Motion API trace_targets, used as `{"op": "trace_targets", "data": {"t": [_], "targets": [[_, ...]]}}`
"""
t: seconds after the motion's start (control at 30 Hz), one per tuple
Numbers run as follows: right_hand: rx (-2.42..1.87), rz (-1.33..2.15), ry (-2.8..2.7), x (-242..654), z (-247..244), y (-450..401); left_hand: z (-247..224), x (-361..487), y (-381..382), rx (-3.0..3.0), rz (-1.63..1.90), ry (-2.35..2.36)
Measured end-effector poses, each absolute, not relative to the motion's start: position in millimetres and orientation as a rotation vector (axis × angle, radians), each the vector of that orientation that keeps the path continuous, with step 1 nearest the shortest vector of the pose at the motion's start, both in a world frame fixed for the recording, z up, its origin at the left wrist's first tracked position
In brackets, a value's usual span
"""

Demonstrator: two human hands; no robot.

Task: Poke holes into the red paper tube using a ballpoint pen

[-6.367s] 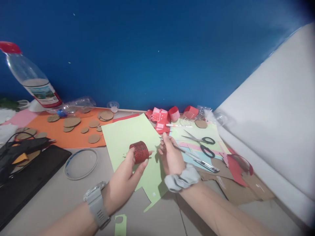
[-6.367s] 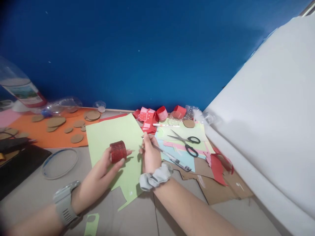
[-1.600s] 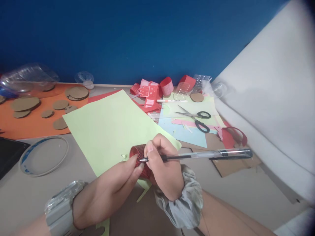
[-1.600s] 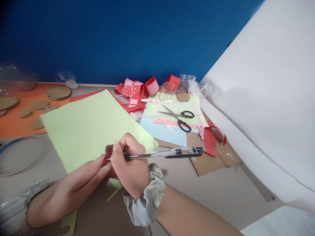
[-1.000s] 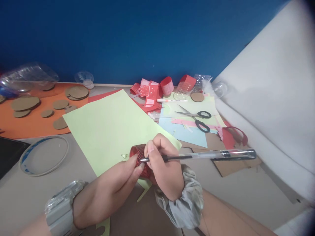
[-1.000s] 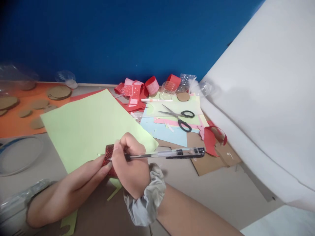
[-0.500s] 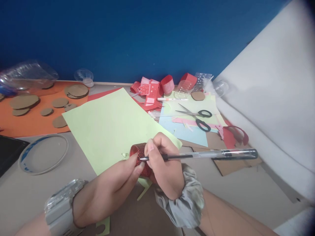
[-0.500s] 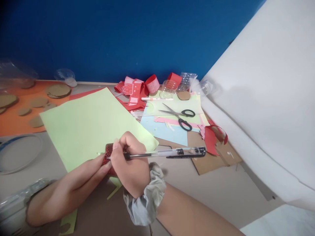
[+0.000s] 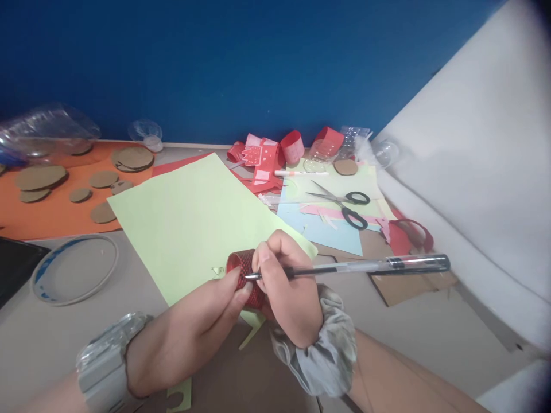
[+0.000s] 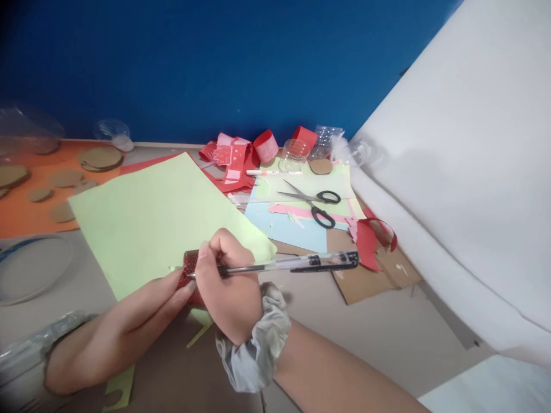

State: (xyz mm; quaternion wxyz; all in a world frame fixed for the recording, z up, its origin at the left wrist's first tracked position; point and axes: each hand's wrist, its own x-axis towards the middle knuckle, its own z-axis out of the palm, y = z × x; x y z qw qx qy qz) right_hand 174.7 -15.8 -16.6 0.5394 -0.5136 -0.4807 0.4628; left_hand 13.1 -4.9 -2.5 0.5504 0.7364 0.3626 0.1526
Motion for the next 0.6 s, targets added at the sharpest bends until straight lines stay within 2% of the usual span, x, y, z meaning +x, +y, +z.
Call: {"op": "trace_targets", "data": {"t": [0.6], "targets": [[-1.199,1.102,-1.181,176.1,-14.3,-13.7,-4.1,13.5,-3.1,1.779,0.355,0.834]]}}
